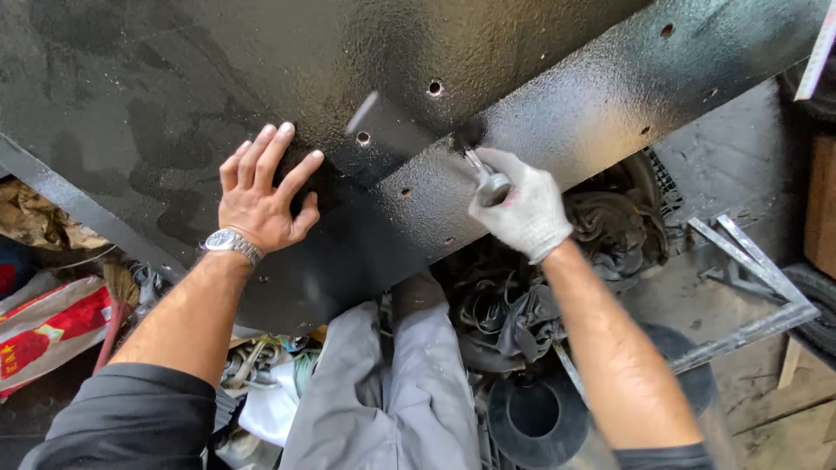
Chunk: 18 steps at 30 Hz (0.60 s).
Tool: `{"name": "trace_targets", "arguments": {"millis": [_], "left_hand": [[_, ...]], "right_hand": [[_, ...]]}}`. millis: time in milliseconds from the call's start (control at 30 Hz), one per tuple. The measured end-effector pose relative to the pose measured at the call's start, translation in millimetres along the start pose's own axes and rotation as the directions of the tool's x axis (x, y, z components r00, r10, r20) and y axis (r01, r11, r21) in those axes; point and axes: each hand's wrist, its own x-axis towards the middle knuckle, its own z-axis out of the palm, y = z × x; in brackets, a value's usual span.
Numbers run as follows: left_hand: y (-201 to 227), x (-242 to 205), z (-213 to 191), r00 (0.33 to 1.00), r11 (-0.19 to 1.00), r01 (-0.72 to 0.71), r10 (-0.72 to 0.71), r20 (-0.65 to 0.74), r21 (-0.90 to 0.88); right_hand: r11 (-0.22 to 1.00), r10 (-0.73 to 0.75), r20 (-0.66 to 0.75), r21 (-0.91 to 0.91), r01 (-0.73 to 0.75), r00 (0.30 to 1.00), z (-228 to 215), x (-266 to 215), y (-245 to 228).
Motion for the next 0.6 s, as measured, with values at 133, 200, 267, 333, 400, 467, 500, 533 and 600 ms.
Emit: {"name": "trace_targets", "arguments": {"millis": [133,200,267,333,400,467,500,533,600], "left_hand": [[-0.5,0.3,-2.6,1.000,1.000,0.012,-0.012,-0.004,0.008],[-2.5,-1.5,0.0,1.000,1.000,0.012,-0.012,-0.004,0.012],[-3.5,-1.6,2.6,1.000,1.000,0.009,-0.009,-0.007,0.017],[-4.2,-2.2,3.9,1.000,1.000,0.012,-0.012,0.019,0.022],[-3.4,-1.5,4.1,1.000,1.000,0.012,-0.012,0.023,0.012],[-3.1,0.8,4.7,1.000,1.000,0.010,-0.010,0.025,-0.002],[-3.5,0.7,4.3,1.000,1.000,0.014,-0.014,0.017,-0.006],[-2.2,-1.7,4.0,1.000,1.000,0.021,-0.021,0.012,-0.013],[-3.8,-1.5,3.3,1.000,1.000,0.022,-0.022,0.017,-0.013]], "right_hand": [[0.308,0.639,0.165,0.840,-0.446,0.751,27.8,2.4,-34.8],[-0.065,0.719,0.270,0.943,-0.325,0.640,37.5,10.2,-47.8],[-0.412,0.739,0.408,0.903,-0.121,0.536,39.9,16.5,-59.2],[-0.540,0.731,0.360,0.825,0.168,0.580,35.8,20.7,-70.9],[-0.444,0.754,0.385,0.896,-0.019,0.532,5.8,8.0,-90.6],[-0.334,0.784,0.394,0.919,-0.209,0.480,3.9,-19.4,-75.6],[0.128,0.858,0.038,0.950,-0.285,0.513,18.0,-40.2,-51.6],[0.555,0.765,-0.309,0.760,-0.336,0.565,32.1,-63.0,-27.9],[0.856,0.496,-0.572,0.451,-0.254,0.653,-1.7,-62.4,-3.6]]}}
